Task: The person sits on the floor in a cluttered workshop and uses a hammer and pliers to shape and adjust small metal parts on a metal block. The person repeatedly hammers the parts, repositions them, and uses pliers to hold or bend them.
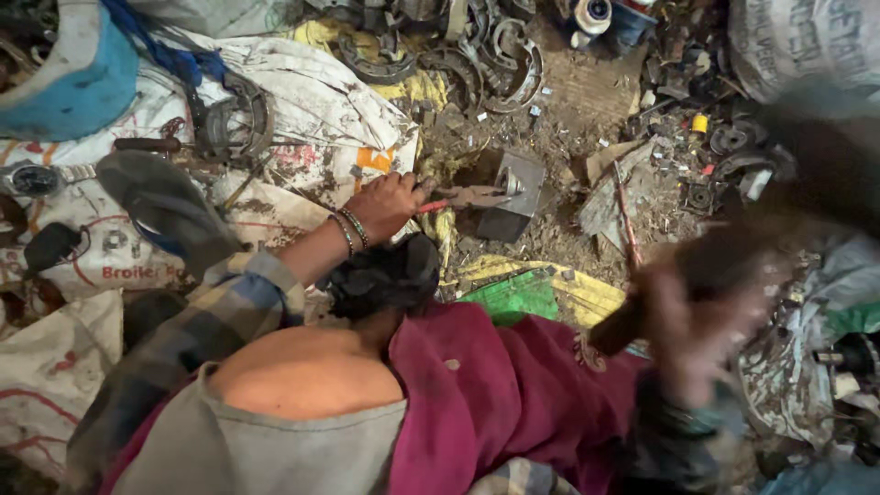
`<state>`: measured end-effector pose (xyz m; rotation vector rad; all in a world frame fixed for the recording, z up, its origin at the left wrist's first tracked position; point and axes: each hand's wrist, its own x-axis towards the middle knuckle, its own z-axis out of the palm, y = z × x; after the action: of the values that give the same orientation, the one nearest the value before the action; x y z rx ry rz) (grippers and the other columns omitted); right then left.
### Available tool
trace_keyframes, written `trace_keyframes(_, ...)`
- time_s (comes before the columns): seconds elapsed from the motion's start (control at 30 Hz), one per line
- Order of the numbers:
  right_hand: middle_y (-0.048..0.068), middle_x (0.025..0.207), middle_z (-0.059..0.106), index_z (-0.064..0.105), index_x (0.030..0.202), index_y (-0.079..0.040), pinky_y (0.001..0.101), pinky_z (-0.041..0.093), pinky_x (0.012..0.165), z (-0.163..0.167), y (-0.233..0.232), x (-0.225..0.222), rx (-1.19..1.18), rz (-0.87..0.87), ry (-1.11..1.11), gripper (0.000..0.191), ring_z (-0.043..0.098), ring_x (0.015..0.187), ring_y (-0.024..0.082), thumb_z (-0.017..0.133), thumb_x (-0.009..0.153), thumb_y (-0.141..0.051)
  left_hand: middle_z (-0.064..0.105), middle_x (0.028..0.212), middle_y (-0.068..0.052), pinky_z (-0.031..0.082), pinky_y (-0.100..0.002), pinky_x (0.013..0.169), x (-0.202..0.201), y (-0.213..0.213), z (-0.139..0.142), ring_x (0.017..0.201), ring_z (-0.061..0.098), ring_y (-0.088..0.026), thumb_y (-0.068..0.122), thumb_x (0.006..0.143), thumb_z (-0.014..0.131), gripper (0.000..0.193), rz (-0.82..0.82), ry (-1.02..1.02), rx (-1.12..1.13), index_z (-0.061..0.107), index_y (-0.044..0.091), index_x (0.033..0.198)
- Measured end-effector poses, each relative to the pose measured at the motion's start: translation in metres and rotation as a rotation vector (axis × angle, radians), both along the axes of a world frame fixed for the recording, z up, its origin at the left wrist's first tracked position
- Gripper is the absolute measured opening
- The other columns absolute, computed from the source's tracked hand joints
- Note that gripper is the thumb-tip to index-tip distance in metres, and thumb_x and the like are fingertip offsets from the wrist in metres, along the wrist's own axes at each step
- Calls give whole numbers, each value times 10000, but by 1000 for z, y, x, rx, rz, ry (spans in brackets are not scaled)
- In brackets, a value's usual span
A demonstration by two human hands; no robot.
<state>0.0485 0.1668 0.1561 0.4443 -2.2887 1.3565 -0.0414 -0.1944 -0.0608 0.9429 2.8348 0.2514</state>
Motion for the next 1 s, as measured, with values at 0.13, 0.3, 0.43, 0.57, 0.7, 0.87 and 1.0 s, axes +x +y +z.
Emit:
trace_keyframes(0.13, 181, 877, 645, 505, 1219, 55, 415, 527, 577, -85, -37, -10, 380, 57, -455, 467, 623, 712, 265, 751, 862, -117, 647, 1073, -192, 598, -462, 784, -5, -6, -22, 1003, 669, -375, 74, 877, 549, 500, 27, 37, 81, 553, 42, 1377)
trace_keyframes(0.3, 131, 805, 701, 607, 1141, -15, 363, 543, 530, -82, -23, -1, 146, -261, -819, 266, 662, 617, 197, 678, 899, -99, 651, 1077, -217, 612, -460, 701, 0, -31, -56, 857, 701, -351, 116, 901, 567, 478, -46, 63, -66, 544, 43, 1372)
trace_keyframes(0.43, 89, 949, 631, 412, 1313, 26, 321, 572, 623, -10, -15, 3, -184, -49, -390, 424, 647, 736, 167, 691, 995, 2, 667, 965, -199, 595, -460, 627, 18, -36, -66, 808, 700, -375, 140, 848, 590, 472, 70, 114, 62, 588, 65, 1314)
trace_keyframes(0.57, 97, 891, 619, 366, 1435, -21, 311, 574, 621, 13, -20, 4, -219, -71, -222, 475, 655, 685, 162, 669, 1074, 41, 673, 903, -172, 556, -508, 661, 24, -44, -52, 814, 692, -384, 234, 1014, 638, 195, 304, 84, 212, 638, 118, 1171)
trace_keyframes(0.7, 116, 940, 629, 402, 1324, 5, 354, 614, 602, -42, -11, 4, -275, -39, -352, 405, 664, 706, 194, 664, 1017, 33, 670, 910, -187, 554, -512, 651, 25, -54, -30, 764, 684, -397, 203, 841, 730, 373, 386, 53, 244, 639, 92, 1185)
trace_keyframes(0.87, 99, 792, 646, 526, 1182, 7, 314, 525, 491, -165, 15, 26, -206, -332, -910, 316, 616, 590, 183, 648, 896, -56, 628, 1149, -235, 551, -535, 807, 24, -45, 2, 963, 668, -411, 336, 855, 797, 439, 514, -144, 43, 645, 91, 1186)
trace_keyframes(1.0, 96, 724, 629, 569, 1079, -29, 339, 499, 446, -245, 45, 46, -398, -338, -1142, 209, 590, 523, 212, 621, 893, -111, 538, 1333, -269, 392, -607, 982, 7, -8, 12, 1266, 476, -386, 345, 673, 872, 782, 314, 68, 145, 621, 117, 1378)
